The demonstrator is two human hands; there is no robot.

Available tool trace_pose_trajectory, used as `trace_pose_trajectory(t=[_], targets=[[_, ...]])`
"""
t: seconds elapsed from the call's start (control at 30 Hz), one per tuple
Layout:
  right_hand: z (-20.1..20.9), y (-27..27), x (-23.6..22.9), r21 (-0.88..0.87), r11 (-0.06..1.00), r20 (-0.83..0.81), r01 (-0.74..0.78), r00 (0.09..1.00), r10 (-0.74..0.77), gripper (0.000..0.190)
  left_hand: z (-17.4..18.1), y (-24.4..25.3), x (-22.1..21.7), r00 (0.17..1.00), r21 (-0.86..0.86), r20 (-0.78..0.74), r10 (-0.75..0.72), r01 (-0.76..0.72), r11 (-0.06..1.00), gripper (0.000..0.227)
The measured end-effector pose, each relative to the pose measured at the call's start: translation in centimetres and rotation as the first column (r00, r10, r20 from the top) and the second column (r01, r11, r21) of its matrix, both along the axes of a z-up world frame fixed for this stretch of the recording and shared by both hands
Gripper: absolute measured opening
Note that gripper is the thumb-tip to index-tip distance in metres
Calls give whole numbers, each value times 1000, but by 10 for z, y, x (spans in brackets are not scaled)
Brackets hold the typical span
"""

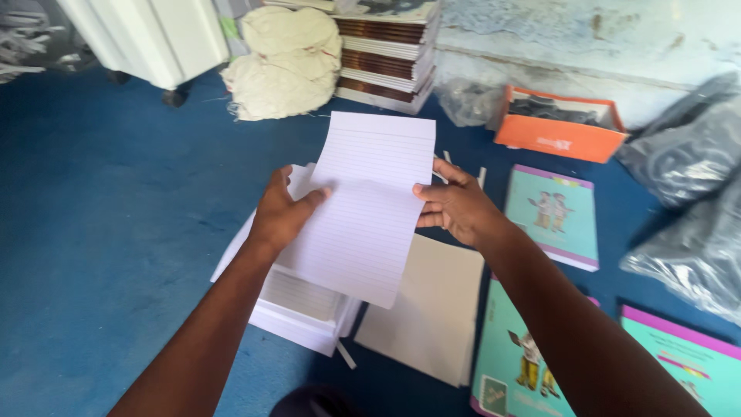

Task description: The person sits on the floor and assembles notebooks by inserting stacks of lined paper into printed covers. They repeatedly pick up paper stacks, align them with the covers, and place the completed notebooks into a growing pile.

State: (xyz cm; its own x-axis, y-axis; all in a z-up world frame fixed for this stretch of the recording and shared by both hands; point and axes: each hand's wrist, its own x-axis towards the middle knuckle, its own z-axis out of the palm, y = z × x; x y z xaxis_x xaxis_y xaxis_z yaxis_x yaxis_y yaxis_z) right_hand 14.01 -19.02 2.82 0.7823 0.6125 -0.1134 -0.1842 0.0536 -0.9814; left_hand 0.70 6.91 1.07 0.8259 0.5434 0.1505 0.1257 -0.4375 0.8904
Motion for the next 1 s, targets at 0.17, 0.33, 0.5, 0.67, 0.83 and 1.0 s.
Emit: trace_pose_trajectory(t=[0.17, 0.33, 0.5, 0.67, 0.83, 1.0], targets=[[8, -63, -23, 29, 997, -26, 65, 998, -65, 69, 14, -47, -3, 972, -47, -224, -75, 66, 997, 104], [14, -120, -42, -46, 972, -71, 229, 970, -231, 69, 20, -98, -4, 929, -249, -221, -296, 239, 938, 96], [4, -180, -57, -45, 970, -90, 239, 966, -242, 66, -6, -143, -5, 851, -564, -293, -436, 215, 798, 99], [-25, -232, -71, -111, 966, -99, 234, 965, -245, 64, -53, -181, -7, 721, -839, -220, -657, 203, 505, 93], [-62, -263, -85, -218, 930, -211, 296, 916, -342, 68, -86, -215, -20, 685, -886, -193, -702, 187, 425, 96], [-94, -278, -90, -326, 889, -242, 322, 880, -408, 74, -94, -240, -24, 680, -830, -297, -670, 163, 533, 101]])
